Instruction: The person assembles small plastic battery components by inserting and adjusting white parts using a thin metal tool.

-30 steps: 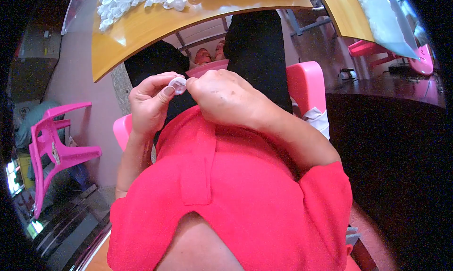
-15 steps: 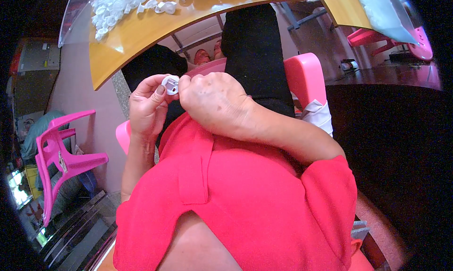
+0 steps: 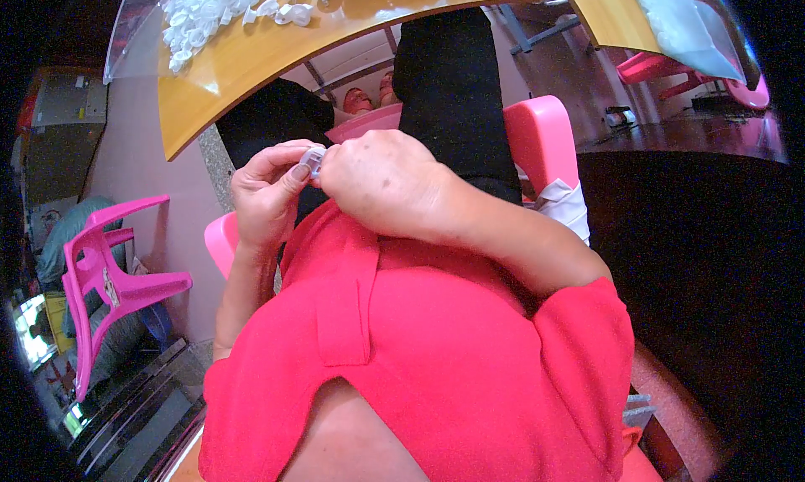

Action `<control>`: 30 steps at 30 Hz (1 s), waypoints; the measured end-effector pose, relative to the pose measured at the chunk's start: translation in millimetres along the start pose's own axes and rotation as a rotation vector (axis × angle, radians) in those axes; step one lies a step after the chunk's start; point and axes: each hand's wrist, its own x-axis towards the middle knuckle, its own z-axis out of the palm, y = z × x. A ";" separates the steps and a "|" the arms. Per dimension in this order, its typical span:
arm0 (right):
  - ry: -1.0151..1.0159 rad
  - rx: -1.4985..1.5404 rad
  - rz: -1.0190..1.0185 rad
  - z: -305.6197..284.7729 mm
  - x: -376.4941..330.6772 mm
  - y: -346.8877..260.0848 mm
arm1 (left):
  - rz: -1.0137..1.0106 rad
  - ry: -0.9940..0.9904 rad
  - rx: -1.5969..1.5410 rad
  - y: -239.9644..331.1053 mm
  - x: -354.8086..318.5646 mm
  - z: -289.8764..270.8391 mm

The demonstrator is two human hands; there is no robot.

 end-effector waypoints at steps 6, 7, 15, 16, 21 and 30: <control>0.079 0.469 0.039 9.3 9.6 15.0 | -0.074 0.003 -0.280 6.9 10.4 -10.1; 0.171 0.561 0.040 16.1 10.9 13.6 | -0.074 0.020 -0.301 8.0 11.3 -12.1; 0.156 0.866 0.212 19.8 18.4 2.0 | -0.045 0.061 -0.378 4.6 7.1 -14.5; 0.162 0.895 0.220 21.8 18.7 2.3 | -0.054 0.063 -0.376 4.6 7.0 -14.3; 0.211 0.960 0.217 30.8 21.0 1.4 | -0.061 0.127 -0.357 3.4 5.5 -8.0; 0.140 1.015 0.317 28.8 21.0 -5.0 | 0.005 0.205 -0.291 0.9 5.1 -2.4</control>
